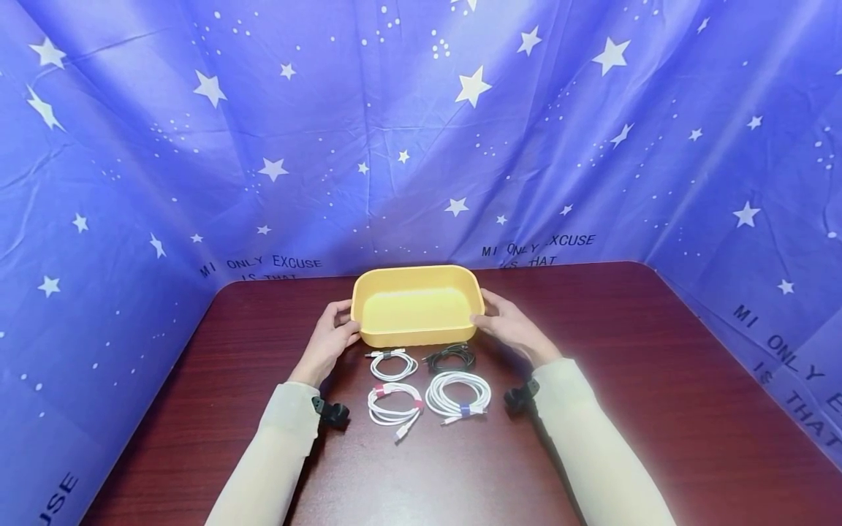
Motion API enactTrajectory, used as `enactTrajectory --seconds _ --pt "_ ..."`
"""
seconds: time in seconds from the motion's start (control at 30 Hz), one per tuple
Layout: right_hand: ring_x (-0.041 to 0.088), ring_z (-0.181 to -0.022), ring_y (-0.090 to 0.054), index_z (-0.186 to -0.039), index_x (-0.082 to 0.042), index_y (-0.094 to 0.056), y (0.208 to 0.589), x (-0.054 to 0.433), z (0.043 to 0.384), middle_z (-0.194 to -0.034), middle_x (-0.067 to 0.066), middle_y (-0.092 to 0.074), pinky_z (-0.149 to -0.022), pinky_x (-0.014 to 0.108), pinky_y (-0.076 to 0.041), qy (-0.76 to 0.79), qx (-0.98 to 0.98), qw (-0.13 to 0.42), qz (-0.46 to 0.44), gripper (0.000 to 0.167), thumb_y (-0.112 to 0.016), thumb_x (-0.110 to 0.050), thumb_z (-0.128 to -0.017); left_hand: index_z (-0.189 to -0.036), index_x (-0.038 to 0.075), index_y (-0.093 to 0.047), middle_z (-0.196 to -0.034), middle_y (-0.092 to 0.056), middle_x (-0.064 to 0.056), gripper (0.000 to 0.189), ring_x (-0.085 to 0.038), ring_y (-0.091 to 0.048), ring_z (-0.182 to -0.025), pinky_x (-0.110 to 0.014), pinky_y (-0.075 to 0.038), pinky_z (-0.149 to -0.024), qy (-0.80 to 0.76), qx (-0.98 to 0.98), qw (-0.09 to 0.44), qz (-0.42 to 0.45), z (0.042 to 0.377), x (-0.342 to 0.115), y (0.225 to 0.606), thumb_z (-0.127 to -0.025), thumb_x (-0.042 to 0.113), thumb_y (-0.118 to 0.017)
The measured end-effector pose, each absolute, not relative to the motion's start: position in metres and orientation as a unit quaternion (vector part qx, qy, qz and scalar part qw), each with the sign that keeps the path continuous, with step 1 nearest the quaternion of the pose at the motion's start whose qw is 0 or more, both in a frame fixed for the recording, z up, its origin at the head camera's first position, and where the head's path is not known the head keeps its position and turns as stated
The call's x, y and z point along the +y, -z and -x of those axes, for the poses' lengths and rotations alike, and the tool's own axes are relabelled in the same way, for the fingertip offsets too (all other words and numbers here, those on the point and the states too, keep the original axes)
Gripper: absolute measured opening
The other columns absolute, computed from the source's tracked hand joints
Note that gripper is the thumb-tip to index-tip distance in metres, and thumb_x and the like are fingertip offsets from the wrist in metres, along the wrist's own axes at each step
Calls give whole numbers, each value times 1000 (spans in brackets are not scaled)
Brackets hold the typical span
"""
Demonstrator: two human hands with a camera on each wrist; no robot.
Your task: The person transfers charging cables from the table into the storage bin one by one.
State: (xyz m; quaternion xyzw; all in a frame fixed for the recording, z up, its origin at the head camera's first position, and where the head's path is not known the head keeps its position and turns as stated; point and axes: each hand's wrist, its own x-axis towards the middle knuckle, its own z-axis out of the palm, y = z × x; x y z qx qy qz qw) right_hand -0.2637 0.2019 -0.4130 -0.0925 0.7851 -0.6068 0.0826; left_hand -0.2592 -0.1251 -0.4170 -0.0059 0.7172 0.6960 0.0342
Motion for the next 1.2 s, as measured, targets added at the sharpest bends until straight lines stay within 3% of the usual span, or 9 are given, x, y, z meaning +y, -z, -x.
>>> enactTrajectory --seconds 0.57,0.97,1.2 --pt "36 -122 -49 -147 3 -26 413 201 261 -139 28 -44 -102 42 -42 603 791 65 83 69 -61 -5 -88 -139 -2 -34 -122 -49 -27 51 -31 -54 -105 -43 -46 -97 -698 716 31 8 256 -122 412 -90 -6 -47" --pt "35 -123 -48 -148 3 -26 411 204 261 -142 24 -42 -102 42 -42 608 787 67 85 69 -61 -9 -90 -140 -2 -33 -126 -48 -28 51 -34 -52 -113 -45 -44 -100 -701 712 35 9 255 -120 411 -91 -5 -47" --pt "37 -130 -40 -148 5 -22 407 207 258 -145 25 -37 -106 45 -37 581 809 56 69 73 -63 -16 -91 -139 -2 -34 -126 -48 -27 51 -33 -52 -113 -44 -44 -99 -698 715 36 19 253 -118 409 -90 -4 -48"
